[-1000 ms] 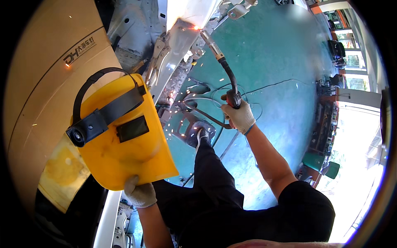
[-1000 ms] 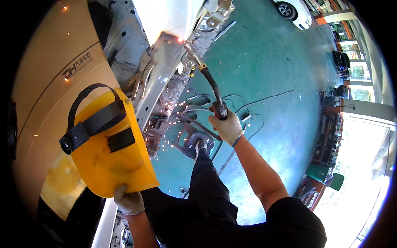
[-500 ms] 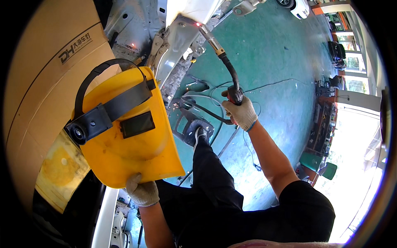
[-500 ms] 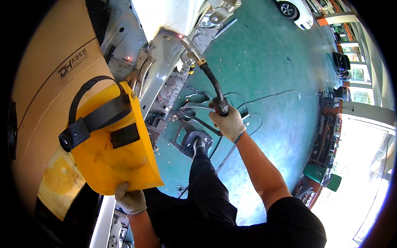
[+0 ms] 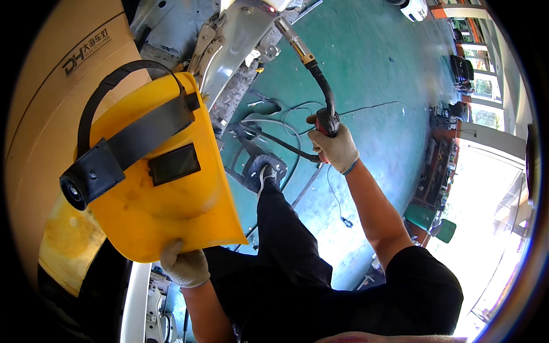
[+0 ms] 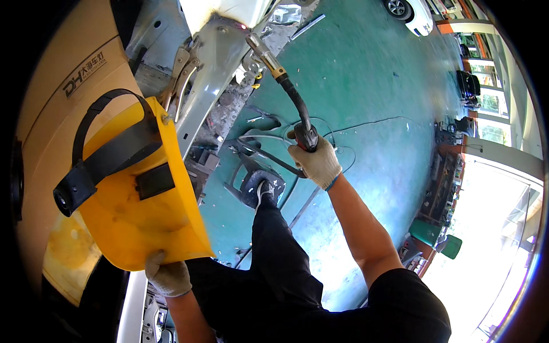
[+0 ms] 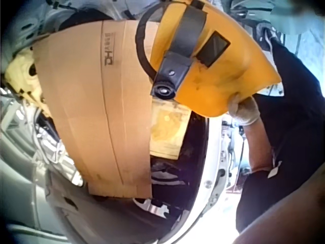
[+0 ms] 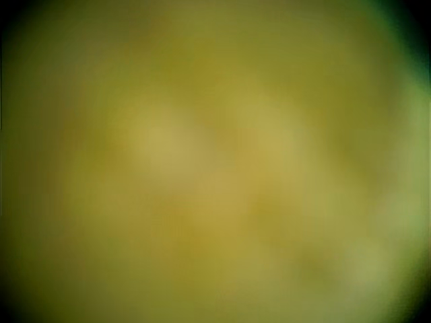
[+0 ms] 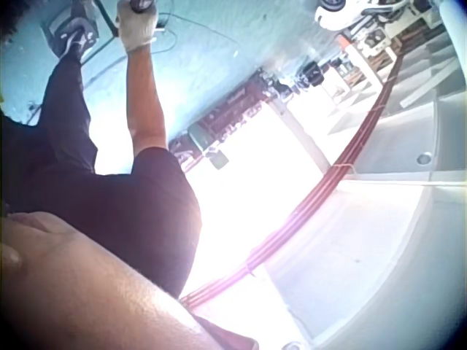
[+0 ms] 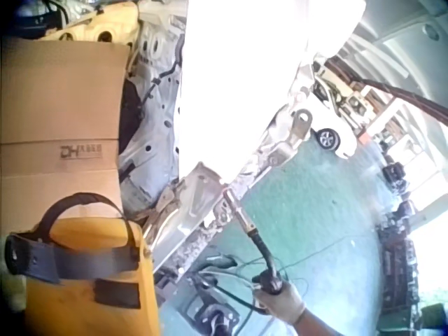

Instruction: The person welds a car frame using a welding torch while holding a yellow welding mask for eye protection. After welding, the person uses a hammer and a socket wrench to adjust and tighten components on the frame.

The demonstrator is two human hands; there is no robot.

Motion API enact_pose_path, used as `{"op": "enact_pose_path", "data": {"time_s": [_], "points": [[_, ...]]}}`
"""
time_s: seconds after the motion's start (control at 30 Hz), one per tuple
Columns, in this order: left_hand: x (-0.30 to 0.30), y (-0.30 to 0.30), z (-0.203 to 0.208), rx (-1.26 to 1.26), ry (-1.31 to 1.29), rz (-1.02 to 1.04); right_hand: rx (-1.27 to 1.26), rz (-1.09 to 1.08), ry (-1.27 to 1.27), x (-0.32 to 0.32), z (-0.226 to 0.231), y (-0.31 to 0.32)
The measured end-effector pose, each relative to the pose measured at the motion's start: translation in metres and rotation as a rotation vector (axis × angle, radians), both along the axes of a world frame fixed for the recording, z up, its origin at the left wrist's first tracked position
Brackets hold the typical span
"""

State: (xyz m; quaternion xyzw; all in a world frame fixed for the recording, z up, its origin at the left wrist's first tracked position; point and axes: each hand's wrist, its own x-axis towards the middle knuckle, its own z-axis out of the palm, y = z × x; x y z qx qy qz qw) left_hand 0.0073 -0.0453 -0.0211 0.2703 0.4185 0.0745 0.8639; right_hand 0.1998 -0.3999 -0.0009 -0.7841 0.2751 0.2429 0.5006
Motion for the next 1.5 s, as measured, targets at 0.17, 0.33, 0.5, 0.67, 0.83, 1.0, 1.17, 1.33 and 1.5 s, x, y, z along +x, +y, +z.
{"op": "enact_pose_path", "data": {"time_s": [0.17, 0.33, 0.5, 0.67, 0.83, 1.0, 1.17, 1.33, 1.5], "points": [[-0.005, 0.0, -0.008, -0.027, -0.001, 0.011, 0.0, 0.011, -0.068, 0.002, -0.013, -0.007], [-0.007, 0.0, -0.007, -0.031, -0.026, 0.003, 0.013, -0.006, -0.049, 0.007, -0.008, -0.003], [-0.007, -0.001, -0.005, -0.031, -0.013, 0.003, 0.034, -0.004, -0.045, 0.009, -0.007, -0.001], [-0.001, -0.001, 0.001, -0.039, -0.035, -0.02, 0.054, 0.035, -0.07, 0.008, -0.013, -0.008], [0.018, -0.015, 0.015, -0.075, -0.093, -0.027, 0.089, 0.057, -0.033, 0.012, -0.009, -0.016], [0.06, -0.049, 0.038, -0.141, -0.158, -0.101, 0.056, 0.13, -0.135, 0.012, -0.028, -0.028], [0.095, -0.081, 0.058, -0.198, -0.294, -0.14, 0.186, 0.157, -0.222, 0.009, -0.072, -0.048], [0.1, -0.089, 0.058, -0.175, -0.385, -0.144, 0.192, 0.133, -0.14, 0.009, -0.05, -0.037], [0.09, -0.083, 0.055, -0.224, -0.349, -0.11, 0.167, 0.114, -0.119, 0.009, -0.047, -0.033]]}}
